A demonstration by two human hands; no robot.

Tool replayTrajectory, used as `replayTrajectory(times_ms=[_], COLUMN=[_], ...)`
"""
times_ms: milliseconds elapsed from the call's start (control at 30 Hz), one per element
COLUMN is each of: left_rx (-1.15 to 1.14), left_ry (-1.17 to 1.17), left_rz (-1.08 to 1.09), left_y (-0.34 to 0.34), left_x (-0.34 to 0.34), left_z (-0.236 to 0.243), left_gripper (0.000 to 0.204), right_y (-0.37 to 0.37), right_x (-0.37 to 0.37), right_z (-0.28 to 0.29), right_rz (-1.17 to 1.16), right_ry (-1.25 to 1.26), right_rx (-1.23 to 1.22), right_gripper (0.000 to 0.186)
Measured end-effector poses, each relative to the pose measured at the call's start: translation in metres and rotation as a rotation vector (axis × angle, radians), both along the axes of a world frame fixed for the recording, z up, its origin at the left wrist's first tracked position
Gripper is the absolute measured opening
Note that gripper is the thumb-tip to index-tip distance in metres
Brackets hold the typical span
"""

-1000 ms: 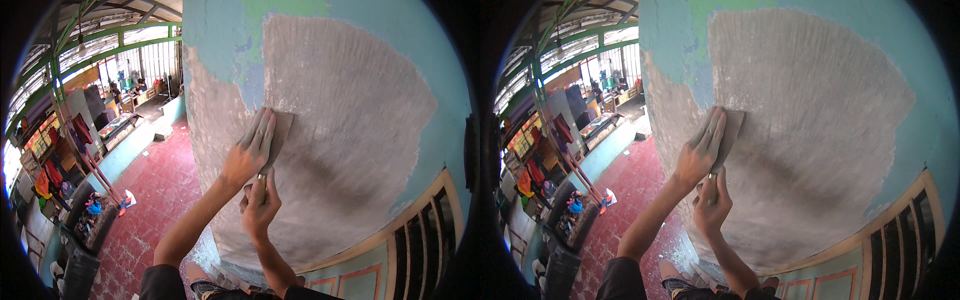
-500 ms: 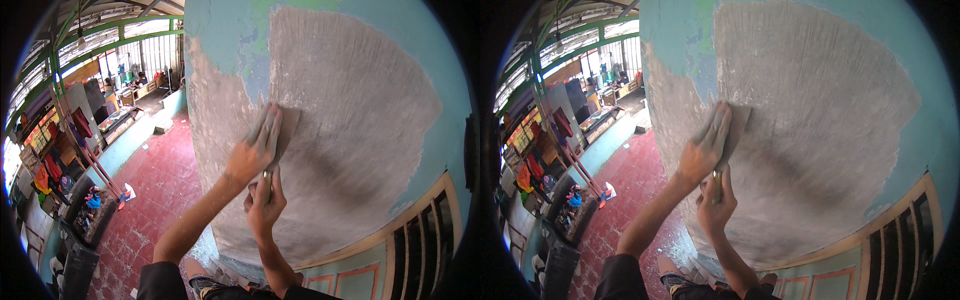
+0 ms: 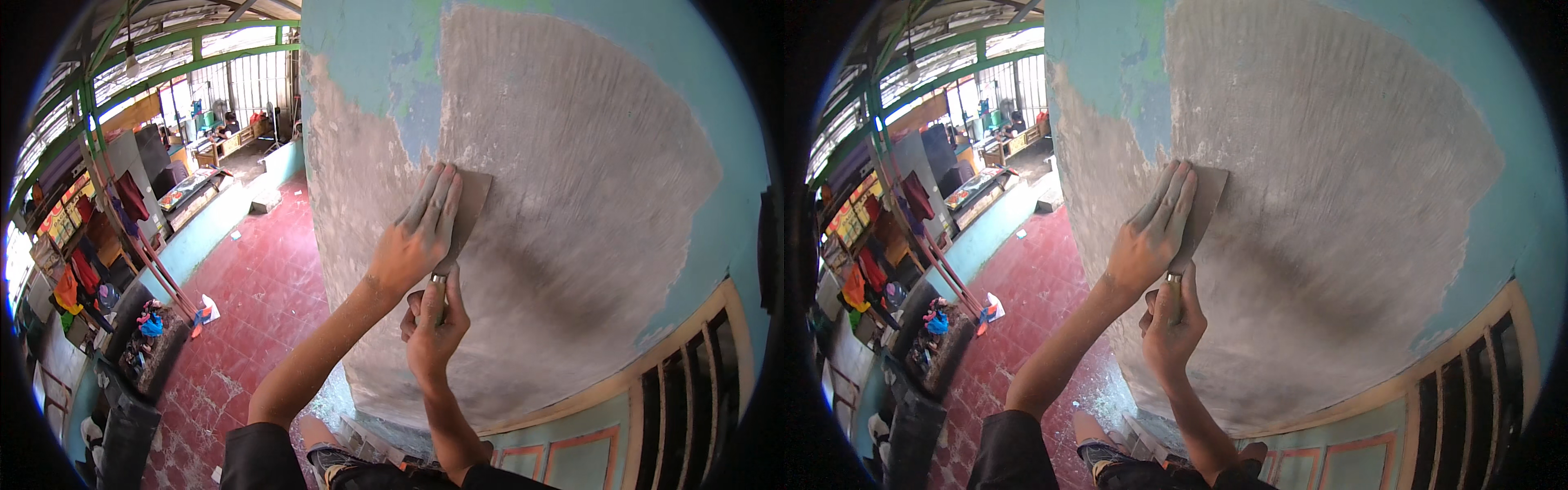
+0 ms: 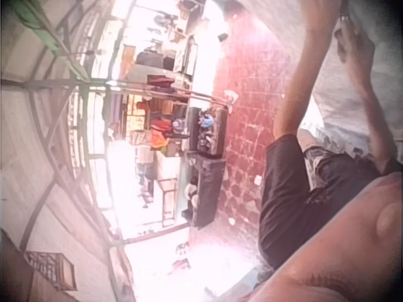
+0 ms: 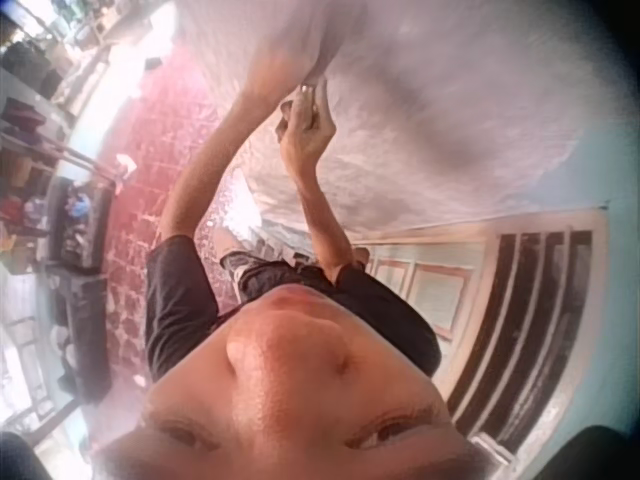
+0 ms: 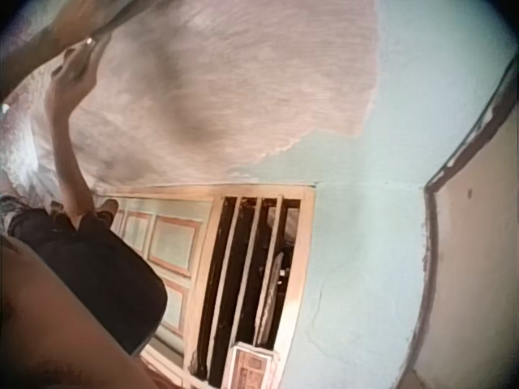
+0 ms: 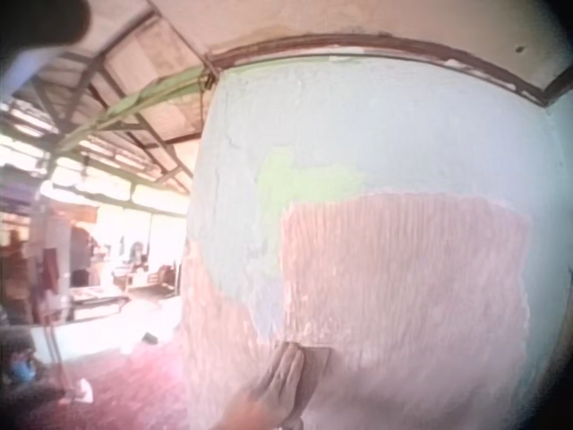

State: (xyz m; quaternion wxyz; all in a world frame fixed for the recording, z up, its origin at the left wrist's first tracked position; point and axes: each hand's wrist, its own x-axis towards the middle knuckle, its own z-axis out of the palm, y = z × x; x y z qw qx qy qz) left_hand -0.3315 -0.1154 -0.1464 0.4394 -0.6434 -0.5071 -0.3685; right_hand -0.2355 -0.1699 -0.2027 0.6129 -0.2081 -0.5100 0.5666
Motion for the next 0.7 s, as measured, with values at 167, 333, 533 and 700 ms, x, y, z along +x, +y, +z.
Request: replayTrajectory(times_ms=[167, 333, 533, 700], left_rx=[-0.052, 0.000, -0.042, 0.023], left_ry=[0.038, -0.011, -0.035, 0.032], left_rz=[0.079, 0.037, 0.038, 0.056], left_y=[0.000, 0.003, -0.002, 0.000], left_x=[-0.003, 0.000, -0.003, 0.002], left_z=[-0.010, -0.017, 0.003, -0.003], left_gripper=[0.060, 0.065, 0.065, 0.065], right_y=[0.006, 0.004, 0.005, 0.003], right_x=[0.003, 0.004, 0.000, 0.002], right_z=[-0.014, -0.020, 0.004, -0.002], right_rz=[-0.028, -0.003, 0.007, -0.024], right_ry=[-0.038, -0.031, -0.019, -0.023], right_rx=[0.069, -0.006, 0.057, 0.053], right_gripper=[0.048, 0.048, 0.047, 0.048])
